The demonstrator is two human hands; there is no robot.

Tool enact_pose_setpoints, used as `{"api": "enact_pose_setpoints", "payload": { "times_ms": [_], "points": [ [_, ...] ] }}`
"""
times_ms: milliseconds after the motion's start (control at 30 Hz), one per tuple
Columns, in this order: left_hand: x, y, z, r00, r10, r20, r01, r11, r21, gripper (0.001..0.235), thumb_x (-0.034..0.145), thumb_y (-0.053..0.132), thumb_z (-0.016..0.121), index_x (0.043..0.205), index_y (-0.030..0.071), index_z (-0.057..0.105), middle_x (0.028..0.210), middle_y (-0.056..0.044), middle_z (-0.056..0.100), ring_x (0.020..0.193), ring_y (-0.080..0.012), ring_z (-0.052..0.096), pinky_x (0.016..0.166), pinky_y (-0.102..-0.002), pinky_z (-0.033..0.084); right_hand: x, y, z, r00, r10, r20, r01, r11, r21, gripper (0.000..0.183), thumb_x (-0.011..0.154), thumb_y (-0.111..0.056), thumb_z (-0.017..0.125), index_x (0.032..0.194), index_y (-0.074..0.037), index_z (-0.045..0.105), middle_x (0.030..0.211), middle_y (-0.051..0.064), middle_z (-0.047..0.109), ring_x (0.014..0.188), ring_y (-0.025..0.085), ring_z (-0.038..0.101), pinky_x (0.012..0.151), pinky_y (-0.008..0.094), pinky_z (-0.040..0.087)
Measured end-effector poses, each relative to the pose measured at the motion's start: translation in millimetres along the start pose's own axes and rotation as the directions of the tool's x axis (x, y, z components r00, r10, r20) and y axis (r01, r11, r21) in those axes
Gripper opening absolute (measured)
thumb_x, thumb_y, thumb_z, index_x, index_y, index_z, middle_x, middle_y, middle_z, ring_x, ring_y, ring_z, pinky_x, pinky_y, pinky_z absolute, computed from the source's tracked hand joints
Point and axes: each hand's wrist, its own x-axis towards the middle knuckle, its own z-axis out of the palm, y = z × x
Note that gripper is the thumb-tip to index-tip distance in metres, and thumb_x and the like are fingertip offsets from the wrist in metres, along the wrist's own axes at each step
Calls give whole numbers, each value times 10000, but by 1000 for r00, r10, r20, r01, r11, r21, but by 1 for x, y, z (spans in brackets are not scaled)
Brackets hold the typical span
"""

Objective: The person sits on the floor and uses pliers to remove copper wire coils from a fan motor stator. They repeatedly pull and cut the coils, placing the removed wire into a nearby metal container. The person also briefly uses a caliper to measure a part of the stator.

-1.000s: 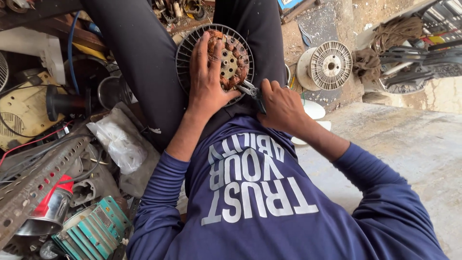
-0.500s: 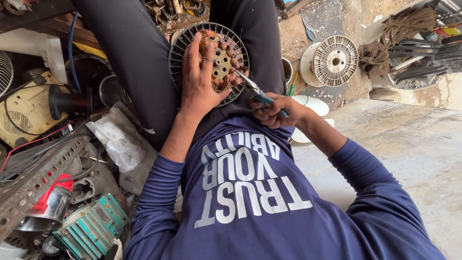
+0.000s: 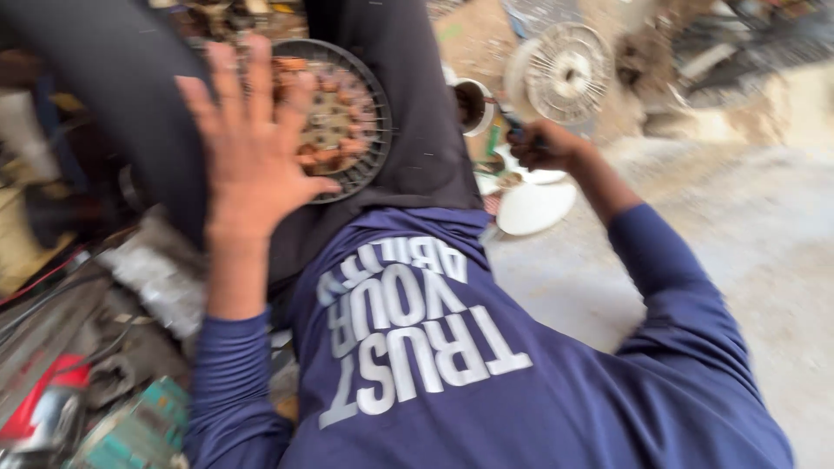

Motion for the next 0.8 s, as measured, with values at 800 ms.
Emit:
{"api": "enact_pose_setpoints", "payload": {
  "times_ms": [800],
  "points": [
    [3,11,40,946,-113,-303,76,988,-133,1241,551,464,1019,1518,-28,417,1525,-124,394,1348,-402,396,1152,-526,399,7,31,306,813,-572,109,-190,-437,-879,550,665,-343,742,982,-3,447,784,180,592,700,387,615,613,513,467]
  ]
}}
